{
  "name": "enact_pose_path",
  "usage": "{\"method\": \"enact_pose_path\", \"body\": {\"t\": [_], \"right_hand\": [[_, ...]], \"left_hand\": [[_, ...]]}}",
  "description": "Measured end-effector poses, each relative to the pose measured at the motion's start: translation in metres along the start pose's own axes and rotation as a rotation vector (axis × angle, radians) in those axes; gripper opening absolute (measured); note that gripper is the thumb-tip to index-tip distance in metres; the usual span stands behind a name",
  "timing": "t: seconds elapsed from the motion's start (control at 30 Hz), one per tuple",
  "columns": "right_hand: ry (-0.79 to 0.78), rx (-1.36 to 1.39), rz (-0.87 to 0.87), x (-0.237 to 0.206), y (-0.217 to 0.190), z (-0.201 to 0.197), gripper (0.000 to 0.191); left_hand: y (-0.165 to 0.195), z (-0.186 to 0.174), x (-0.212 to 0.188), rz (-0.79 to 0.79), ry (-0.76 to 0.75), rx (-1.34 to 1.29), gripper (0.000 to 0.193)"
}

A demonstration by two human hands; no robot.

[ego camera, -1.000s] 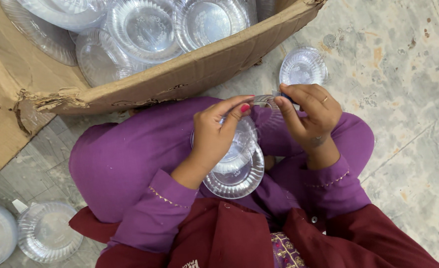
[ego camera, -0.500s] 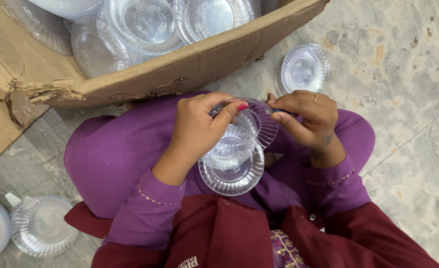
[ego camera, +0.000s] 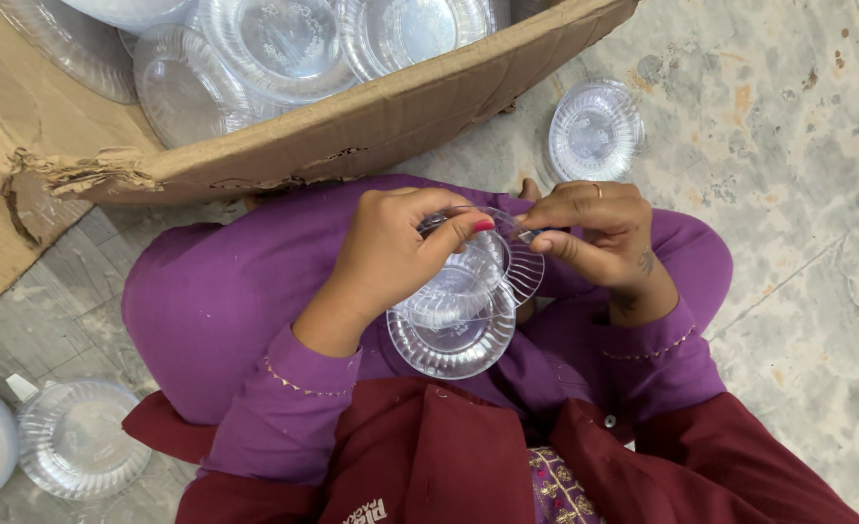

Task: The person sits on the floor and uses a small blue utility knife to trim the edges of clear plastic plates. They hold each plate with one hand and carefully cut along the rim with the other, then place the trimmed plate on the floor. The process is repeated for several plates taken from a nearby cardboard box.

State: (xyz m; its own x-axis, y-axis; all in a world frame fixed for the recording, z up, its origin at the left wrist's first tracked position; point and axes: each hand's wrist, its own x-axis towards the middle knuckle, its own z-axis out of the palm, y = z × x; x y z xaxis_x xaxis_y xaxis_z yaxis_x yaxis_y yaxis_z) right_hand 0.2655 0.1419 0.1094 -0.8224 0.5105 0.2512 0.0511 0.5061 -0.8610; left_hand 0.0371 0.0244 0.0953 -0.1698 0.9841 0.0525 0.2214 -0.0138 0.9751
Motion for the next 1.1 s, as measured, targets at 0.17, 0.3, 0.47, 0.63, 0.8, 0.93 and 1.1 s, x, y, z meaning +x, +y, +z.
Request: {"method": "enact_pose_path", "body": {"t": [0.17,0.3,0.47,0.63,0.8,0.93,1.1], "right_hand": [[-0.028,0.072,0.013,-0.004,0.004,-0.001,0.019],[-0.042,0.114,0.016,-0.005,0.007,-0.001,0.020],[-0.040,0.172,0.032,-0.007,0.008,0.001,0.022],[-0.030,0.189,0.064,-0.010,0.007,0.003,0.023],[-0.012,0.158,0.129,-0.011,0.005,0.005,0.025],[-0.025,0.186,0.134,-0.011,0.007,0.004,0.025],[-0.047,0.217,0.167,-0.012,0.011,0.002,0.025]], "left_hand": [[-0.001,-0.001,0.000,0.014,-0.026,0.001,0.021],[-0.002,-0.004,-0.001,0.058,-0.036,0.074,0.022],[-0.003,-0.004,-0.001,0.107,-0.040,0.081,0.022],[-0.004,-0.005,-0.002,0.128,-0.031,0.093,0.022],[-0.006,-0.004,-0.002,0.085,-0.026,0.070,0.020],[-0.008,-0.001,-0.001,0.132,-0.052,0.040,0.020],[-0.009,-0.001,-0.001,0.067,-0.082,0.061,0.021]]}}
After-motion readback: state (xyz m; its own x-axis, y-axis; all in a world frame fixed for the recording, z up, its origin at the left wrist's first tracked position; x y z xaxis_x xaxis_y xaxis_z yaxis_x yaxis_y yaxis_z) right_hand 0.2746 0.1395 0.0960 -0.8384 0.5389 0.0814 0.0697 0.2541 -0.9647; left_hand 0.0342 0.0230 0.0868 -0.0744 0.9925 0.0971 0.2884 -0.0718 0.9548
